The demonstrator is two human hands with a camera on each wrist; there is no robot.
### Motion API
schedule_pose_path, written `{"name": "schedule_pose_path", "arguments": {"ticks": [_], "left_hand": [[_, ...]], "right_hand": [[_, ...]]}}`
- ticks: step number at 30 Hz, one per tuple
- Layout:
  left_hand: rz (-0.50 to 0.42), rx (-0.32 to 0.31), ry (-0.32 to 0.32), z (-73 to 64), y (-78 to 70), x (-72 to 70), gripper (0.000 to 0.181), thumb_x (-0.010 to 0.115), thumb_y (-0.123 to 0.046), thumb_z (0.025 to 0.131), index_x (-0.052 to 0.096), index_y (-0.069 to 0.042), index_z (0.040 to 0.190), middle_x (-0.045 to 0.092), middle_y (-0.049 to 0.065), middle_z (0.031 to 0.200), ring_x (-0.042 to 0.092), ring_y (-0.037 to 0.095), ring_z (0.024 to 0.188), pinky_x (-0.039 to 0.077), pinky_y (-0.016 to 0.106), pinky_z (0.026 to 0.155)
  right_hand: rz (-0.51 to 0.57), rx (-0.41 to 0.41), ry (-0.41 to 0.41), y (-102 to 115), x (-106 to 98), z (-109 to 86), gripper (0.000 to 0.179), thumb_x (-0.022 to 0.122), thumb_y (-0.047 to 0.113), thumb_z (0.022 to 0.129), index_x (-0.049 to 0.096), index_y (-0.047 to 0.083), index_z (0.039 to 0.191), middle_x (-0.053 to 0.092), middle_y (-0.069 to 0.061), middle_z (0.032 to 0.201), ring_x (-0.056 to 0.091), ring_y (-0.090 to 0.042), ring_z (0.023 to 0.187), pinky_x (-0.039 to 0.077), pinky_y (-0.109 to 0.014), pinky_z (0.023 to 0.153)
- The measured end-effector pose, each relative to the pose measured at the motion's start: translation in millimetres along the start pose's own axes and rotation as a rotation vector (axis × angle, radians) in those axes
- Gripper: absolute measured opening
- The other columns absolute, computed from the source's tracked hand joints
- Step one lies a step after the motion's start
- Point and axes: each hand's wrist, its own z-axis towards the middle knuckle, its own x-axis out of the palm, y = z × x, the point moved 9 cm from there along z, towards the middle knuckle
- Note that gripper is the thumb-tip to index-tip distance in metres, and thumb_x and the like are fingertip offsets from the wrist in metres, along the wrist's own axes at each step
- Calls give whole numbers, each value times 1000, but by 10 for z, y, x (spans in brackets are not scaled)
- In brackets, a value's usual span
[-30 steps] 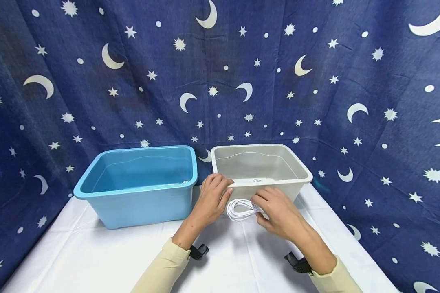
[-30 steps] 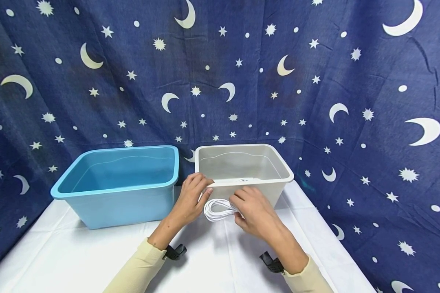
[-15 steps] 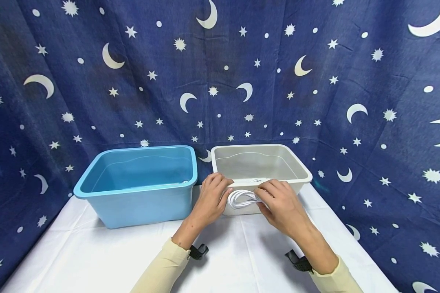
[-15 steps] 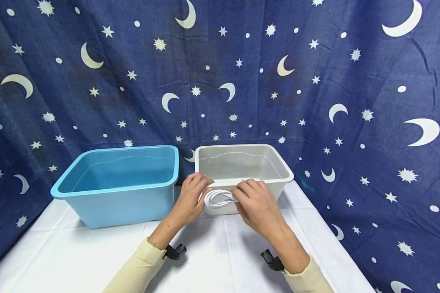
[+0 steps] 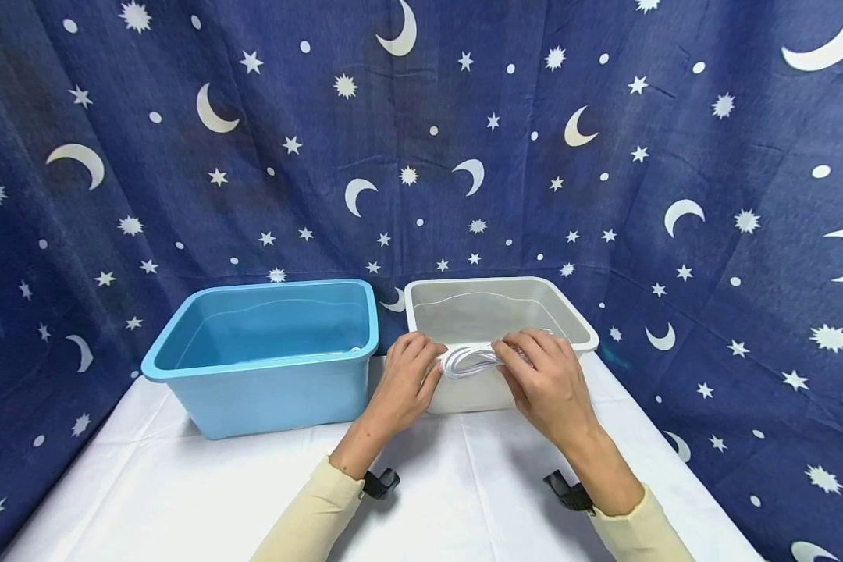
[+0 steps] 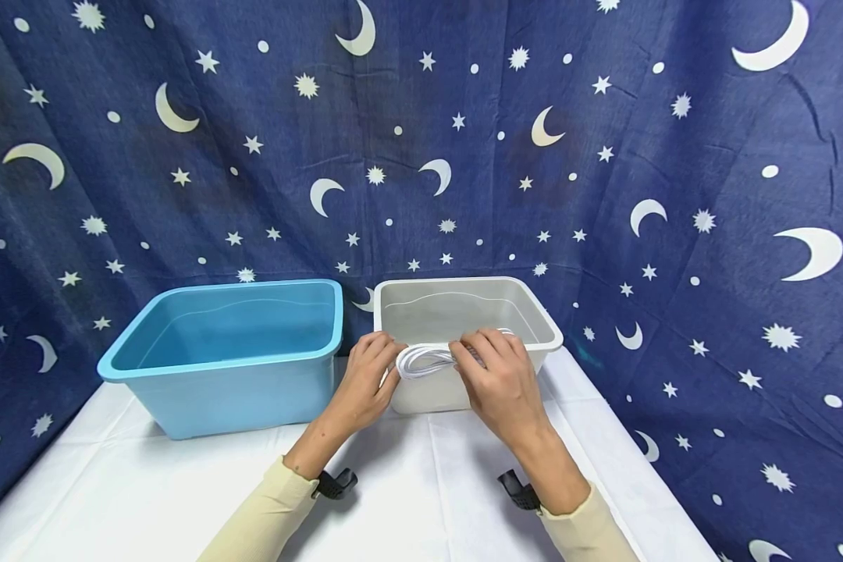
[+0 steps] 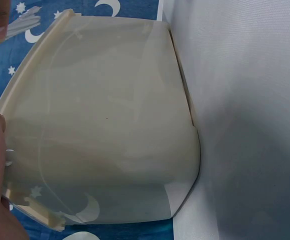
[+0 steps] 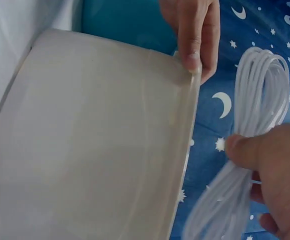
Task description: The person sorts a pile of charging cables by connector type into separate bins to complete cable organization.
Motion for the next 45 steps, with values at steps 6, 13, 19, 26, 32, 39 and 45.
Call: {"name": "schedule_pose_path", "arguments": {"ticks": [6, 13, 19, 26, 32, 39, 45], "left_hand": [[-20, 1, -2, -3, -5, 6, 24, 52, -25, 112, 70, -14, 124, 60, 0, 112, 49, 27, 128, 34, 52, 116], [-19, 1, 5, -4, -15, 4, 27, 50, -27, 113, 70, -14, 125, 60, 0, 113, 49, 26, 129, 34, 51, 117], [-15, -3, 7, -1, -6, 6, 26, 50, -28, 113, 70, -14, 125, 60, 0, 113, 49, 26, 129, 34, 51, 117], [-14, -7, 8, -4, -3, 12, 26, 50, -27, 113, 70, -14, 124, 60, 0, 114, 49, 26, 130, 34, 51, 117], [-18, -4, 4, -2, -11, 6, 26, 50, -27, 113, 70, -14, 125, 60, 0, 114, 49, 26, 130, 34, 51, 117], [-28, -4, 4, -4, -9, 13, 29, 50, -28, 113, 71, -11, 125, 59, 1, 113, 49, 27, 129, 33, 51, 117], [-18, -10, 13, -6, -5, 15, 28, 50, -28, 113, 70, -13, 126, 60, 0, 115, 48, 26, 130, 33, 51, 118]], "right_hand": [[-28, 48, -113, -116, 7, 10, 21, 69, 10, 96, 77, 5, 114, 73, -13, 110, 65, -39, 107, 45, -53, 82], [-46, 114, -147, -311, 114, -56, 22, 71, 12, 97, 78, 6, 116, 73, -13, 110, 64, -40, 107, 44, -54, 83], [-47, 174, -106, -431, 214, -99, 30, 77, 4, 90, 78, 7, 119, 74, -13, 112, 63, -39, 107, 45, -54, 86], [-37, 222, -130, -492, 224, -118, 37, 84, 1, 81, 78, 5, 118, 75, -13, 110, 65, -38, 101, 45, -54, 83], [-38, 237, -87, -499, 243, -118, 33, 83, 2, 84, 79, 5, 117, 75, -12, 110, 66, -37, 103, 45, -54, 83], [-47, 258, -49, -510, 259, -136, 25, 80, 6, 89, 79, 4, 114, 75, -13, 111, 66, -36, 106, 46, -53, 85], [-41, 267, -42, -513, 250, -139, 20, 78, 7, 91, 79, 3, 110, 74, -13, 109, 66, -37, 105, 46, -53, 86]]}}
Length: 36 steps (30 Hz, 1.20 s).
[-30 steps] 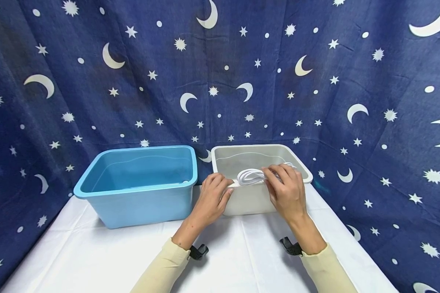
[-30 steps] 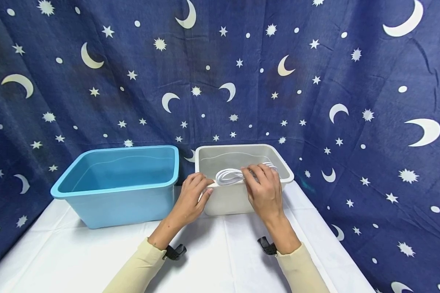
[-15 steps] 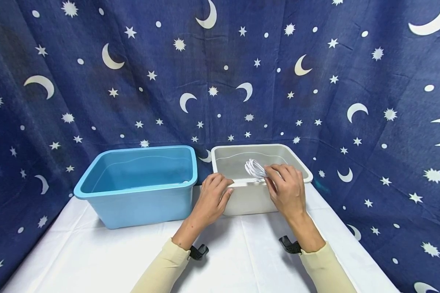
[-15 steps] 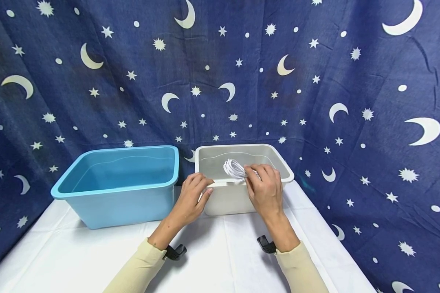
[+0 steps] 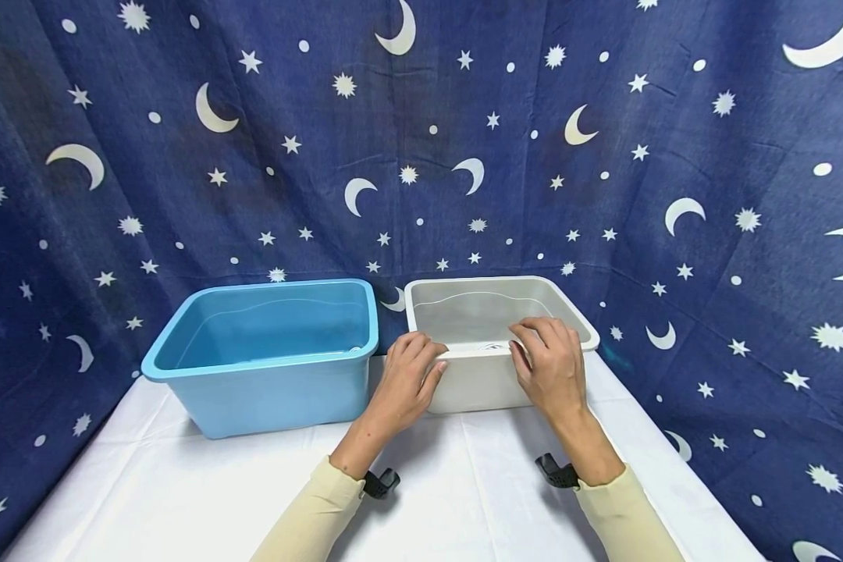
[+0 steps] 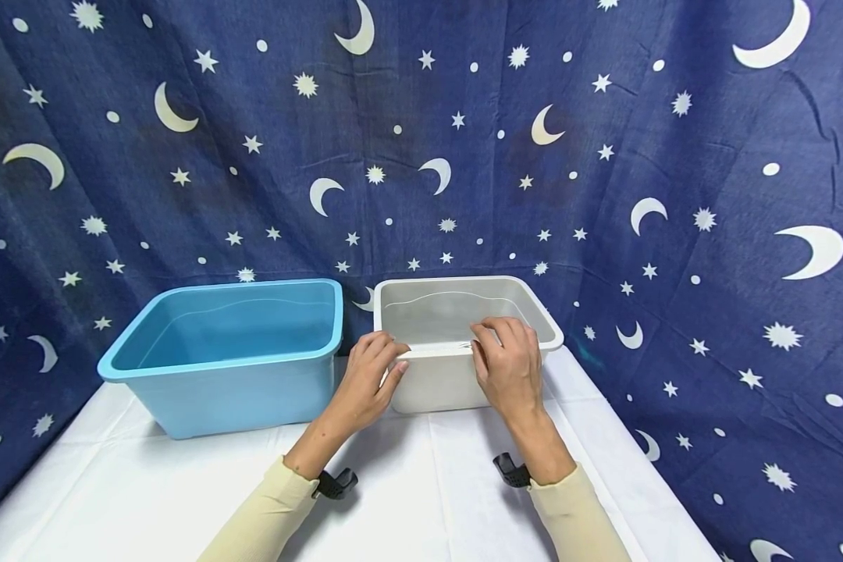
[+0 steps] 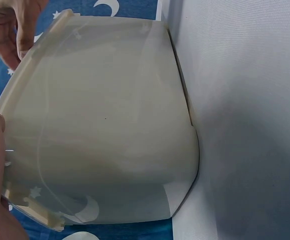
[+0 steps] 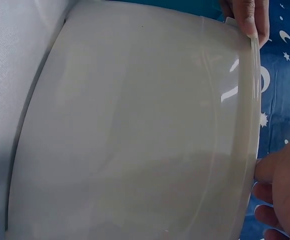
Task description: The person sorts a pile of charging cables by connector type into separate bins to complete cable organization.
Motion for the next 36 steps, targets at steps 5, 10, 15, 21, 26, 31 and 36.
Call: {"name": "schedule_pose_path", "arguments": {"ticks": [5, 10, 15, 21, 26, 31, 36], "left_hand": [[3, 4, -2, 3, -6, -5, 27, 49, -28, 114, 69, -14, 126, 59, 1, 114, 48, 26, 130, 34, 51, 117], [-4, 14, -15, 13, -27, -8, 26, 51, -26, 113, 69, -13, 125, 60, 1, 113, 48, 27, 129, 34, 52, 116], [-3, 22, -14, 20, -45, -6, 26, 50, -26, 113, 69, -13, 125, 60, 1, 114, 49, 28, 128, 35, 53, 116], [17, 17, -6, 16, -48, -49, 25, 53, -25, 112, 70, -12, 124, 62, 1, 113, 51, 29, 128, 36, 54, 116], [26, 19, 21, 20, -55, -89, 26, 51, -25, 113, 69, -12, 125, 64, 1, 115, 52, 29, 129, 36, 53, 117], [27, 61, 13, 25, -111, -144, 25, 50, -23, 114, 69, -11, 125, 66, 2, 117, 55, 28, 126, 38, 51, 116], [19, 102, -25, 16, -167, -233, 24, 52, -17, 112, 68, -11, 128, 63, 5, 128, 56, 27, 128, 39, 49, 116]], "right_hand": [[5, 5, 10, -6, -13, -4, 20, 78, 7, 90, 79, 3, 109, 73, -14, 108, 66, -37, 105, 45, -53, 86], [15, 12, 17, -27, -45, -14, 21, 80, 8, 88, 79, 3, 109, 73, -14, 109, 66, -36, 105, 45, -53, 86], [31, 33, 19, -52, -79, -33, 21, 81, 8, 86, 79, 3, 107, 72, -14, 109, 65, -36, 104, 44, -52, 85], [75, 54, 7, -77, -87, -58, 21, 82, 5, 82, 77, 3, 103, 71, -14, 106, 64, -37, 100, 43, -52, 82], [92, 67, 12, -76, -82, -49, 21, 82, 5, 82, 77, 2, 102, 70, -14, 106, 63, -38, 100, 44, -52, 83], [111, 80, 13, -68, -106, -49, 21, 83, 5, 80, 76, 2, 100, 70, -14, 106, 63, -38, 98, 44, -52, 83], [136, 75, 16, -36, -127, -55, 21, 83, 4, 80, 76, 1, 100, 70, -14, 104, 63, -38, 96, 45, -52, 84]]}}
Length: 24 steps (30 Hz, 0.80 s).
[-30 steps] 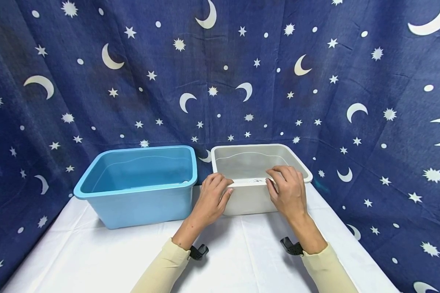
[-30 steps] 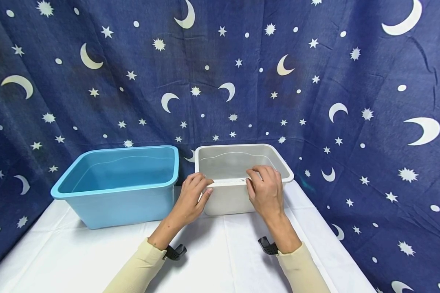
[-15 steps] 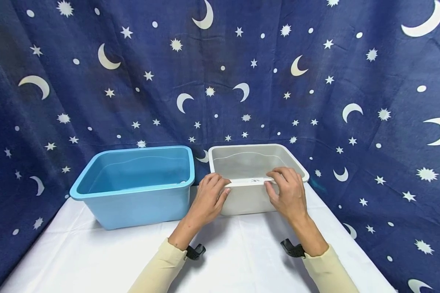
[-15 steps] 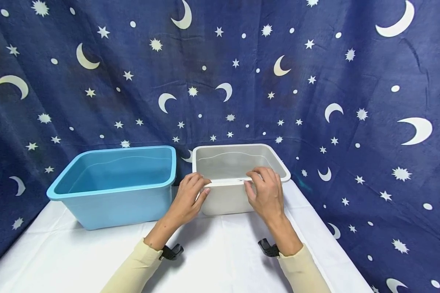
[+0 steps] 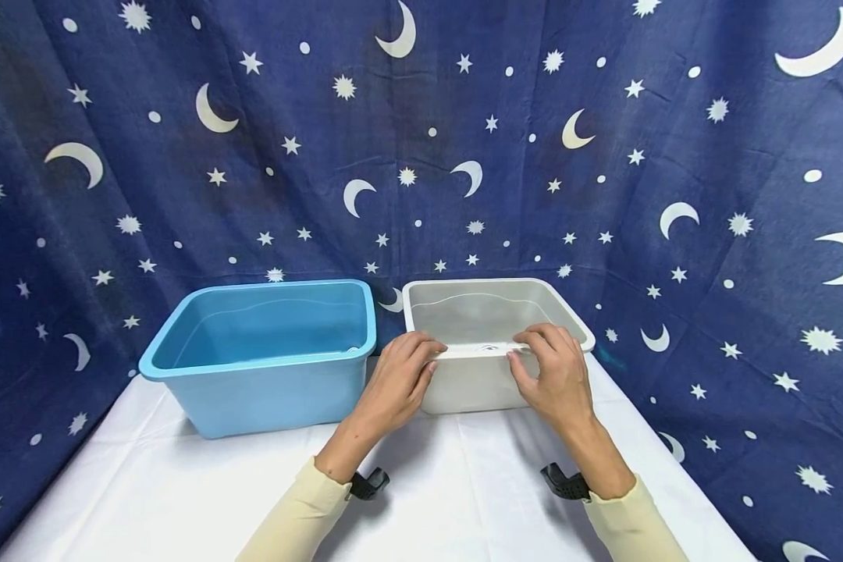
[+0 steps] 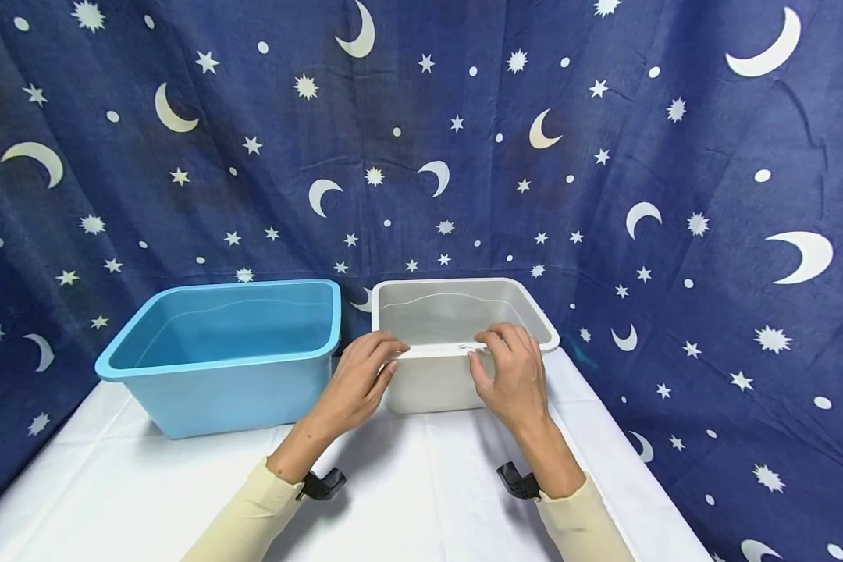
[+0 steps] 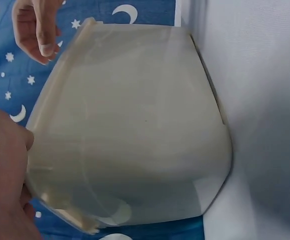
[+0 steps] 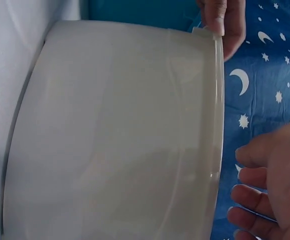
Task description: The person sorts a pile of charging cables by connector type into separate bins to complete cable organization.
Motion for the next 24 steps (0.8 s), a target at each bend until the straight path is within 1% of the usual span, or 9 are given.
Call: {"name": "schedule_pose_path", "arguments": {"ticks": [2, 6, 10, 14, 17, 21, 24], "left_hand": [[1, -4, -8, -3, -24, -41, 24, 52, -16, 112, 67, -13, 130, 61, 5, 132, 55, 27, 131, 39, 50, 116], [5, -46, -6, -20, -94, -140, 25, 57, -18, 110, 66, -15, 132, 59, 4, 137, 52, 27, 136, 39, 51, 115], [-1, -92, 5, -85, -170, -255, 26, 61, -23, 107, 67, -16, 132, 62, 0, 133, 53, 24, 134, 42, 50, 111], [4, -121, 3, -216, -201, -395, 27, 62, -28, 106, 68, -16, 129, 64, -2, 129, 56, 22, 129, 43, 50, 109], [21, -137, -3, -332, -185, -505, 27, 63, -30, 106, 68, -16, 128, 64, -3, 128, 58, 22, 127, 44, 51, 108], [51, -160, 4, -517, -124, -648, 26, 66, -30, 105, 68, -17, 127, 63, -3, 128, 58, 23, 127, 44, 54, 106], [83, -188, 17, -679, -52, -759, 25, 67, -30, 105, 68, -19, 127, 64, -4, 128, 59, 22, 127, 45, 56, 106]], "right_hand": [[12, -1, 6, 11, -3, -7, 21, 82, 4, 80, 76, 1, 100, 70, -13, 103, 64, -37, 95, 46, -52, 84], [18, -4, 31, 33, -12, -35, 20, 81, 6, 82, 76, 2, 101, 70, -13, 102, 65, -37, 96, 48, -52, 85], [22, 3, 69, 36, -50, -107, 20, 79, 9, 85, 76, 3, 103, 70, -10, 102, 66, -34, 98, 48, -50, 86], [11, -2, 100, 0, -112, -227, 20, 78, 11, 86, 75, 3, 104, 70, -8, 102, 65, -31, 96, 46, -47, 83], [-8, -12, 110, -49, -166, -321, 21, 78, 12, 85, 74, 4, 104, 70, -8, 102, 66, -32, 96, 46, -47, 83], [-24, -4, 124, -140, -232, -437, 22, 79, 13, 84, 73, 3, 103, 70, -9, 102, 65, -33, 96, 47, -48, 84], [-35, 13, 133, -215, -284, -510, 22, 80, 11, 83, 74, 3, 102, 71, -7, 99, 65, -31, 93, 47, -47, 84]]}}
